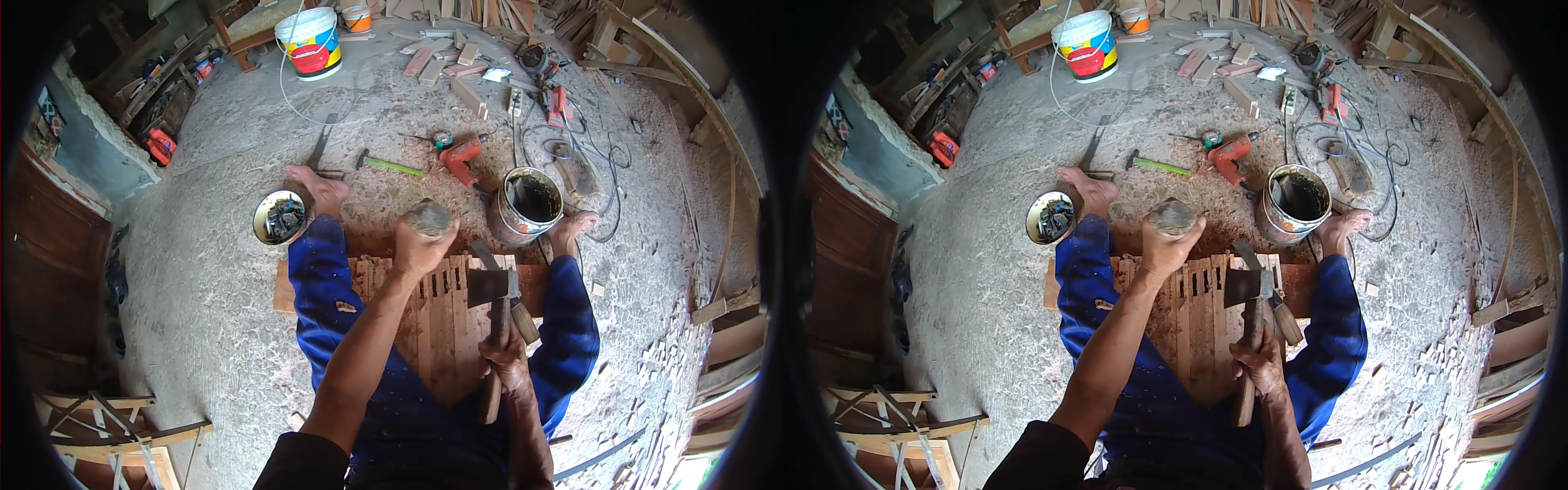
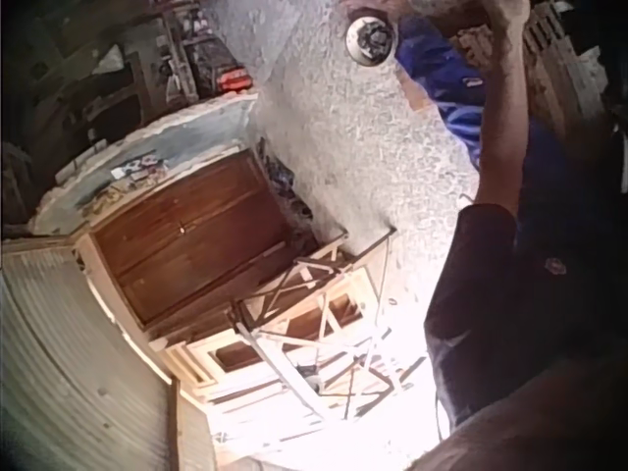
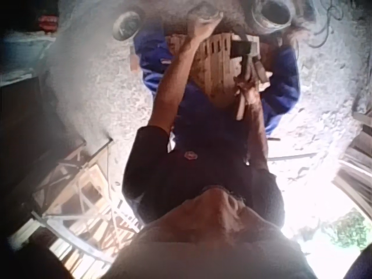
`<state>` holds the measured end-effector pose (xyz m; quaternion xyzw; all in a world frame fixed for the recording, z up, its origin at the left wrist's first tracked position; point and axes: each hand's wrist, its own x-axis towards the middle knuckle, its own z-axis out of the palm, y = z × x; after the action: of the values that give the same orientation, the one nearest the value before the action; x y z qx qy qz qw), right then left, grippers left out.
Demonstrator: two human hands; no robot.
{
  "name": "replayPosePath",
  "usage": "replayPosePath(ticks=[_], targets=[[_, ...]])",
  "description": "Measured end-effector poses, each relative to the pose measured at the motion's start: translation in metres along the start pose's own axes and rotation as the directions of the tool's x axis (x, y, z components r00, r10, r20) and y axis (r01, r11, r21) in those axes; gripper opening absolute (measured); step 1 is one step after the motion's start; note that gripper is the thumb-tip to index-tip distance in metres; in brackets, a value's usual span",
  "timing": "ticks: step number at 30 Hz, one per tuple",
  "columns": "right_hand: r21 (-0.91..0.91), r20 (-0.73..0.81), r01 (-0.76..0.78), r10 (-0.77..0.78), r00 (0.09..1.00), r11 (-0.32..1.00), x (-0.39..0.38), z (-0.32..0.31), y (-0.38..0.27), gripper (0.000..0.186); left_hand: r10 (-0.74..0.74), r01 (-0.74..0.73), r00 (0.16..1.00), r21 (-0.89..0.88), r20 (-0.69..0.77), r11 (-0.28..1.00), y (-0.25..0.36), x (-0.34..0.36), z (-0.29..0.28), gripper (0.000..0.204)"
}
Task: The person carves a piece of wood using an axe and a mallet while sitting on the floor.
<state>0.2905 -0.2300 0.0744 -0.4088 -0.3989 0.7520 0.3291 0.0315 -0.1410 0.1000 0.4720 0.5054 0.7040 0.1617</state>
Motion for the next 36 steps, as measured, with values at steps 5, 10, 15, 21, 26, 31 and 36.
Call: replayPosePath(ticks=[5,10,15,21,26,31,36], targets=[[-0.617,0.149,0.381,-0.373,0.916,0.689,-0.002,0.020,-0.048,0.070,-0.083,0.083,0.996,0.048,0.016,0.995,0.003,-0.004,-0.016,0.015],[-0.835,0.292,0.408,-0.330,0.898,0.369,-0.004,0.047,-0.110,0.072,-0.074,0.077,0.991,-0.027,0.114,0.997,0.008,-0.006,-0.005,0.012],[-0.817,0.398,0.552,-0.532,0.748,0.165,-0.006,0.089,-0.166,0.066,-0.182,0.187,0.982,-0.320,0.046,0.929,0.003,-0.015,-0.015,0.015],[-0.889,0.425,0.385,-0.132,0.896,-0.248,0.021,0.111,-0.167,0.078,-0.105,0.120,0.992,-0.247,0.073,0.961,-0.040,-0.029,-0.017,0.036],[-0.840,0.542,0.525,-0.221,0.811,-0.133,0.028,0.097,-0.152,0.077,-0.291,0.293,0.947,-0.726,0.133,0.622,-0.063,-0.003,-0.020,0.029],[-0.818,0.510,0.575,-0.435,0.742,0.022,0.008,0.118,-0.200,0.069,-0.127,0.117,0.989,-0.125,-0.070,0.985,-0.027,0.010,-0.008,0.015],[-0.773,0.486,0.635,-0.637,0.598,0.006,0.009,0.140,-0.207,0.059,-0.241,0.238,0.971,-0.138,0.001,0.961,-0.023,-0.007,-0.015,0.020]])
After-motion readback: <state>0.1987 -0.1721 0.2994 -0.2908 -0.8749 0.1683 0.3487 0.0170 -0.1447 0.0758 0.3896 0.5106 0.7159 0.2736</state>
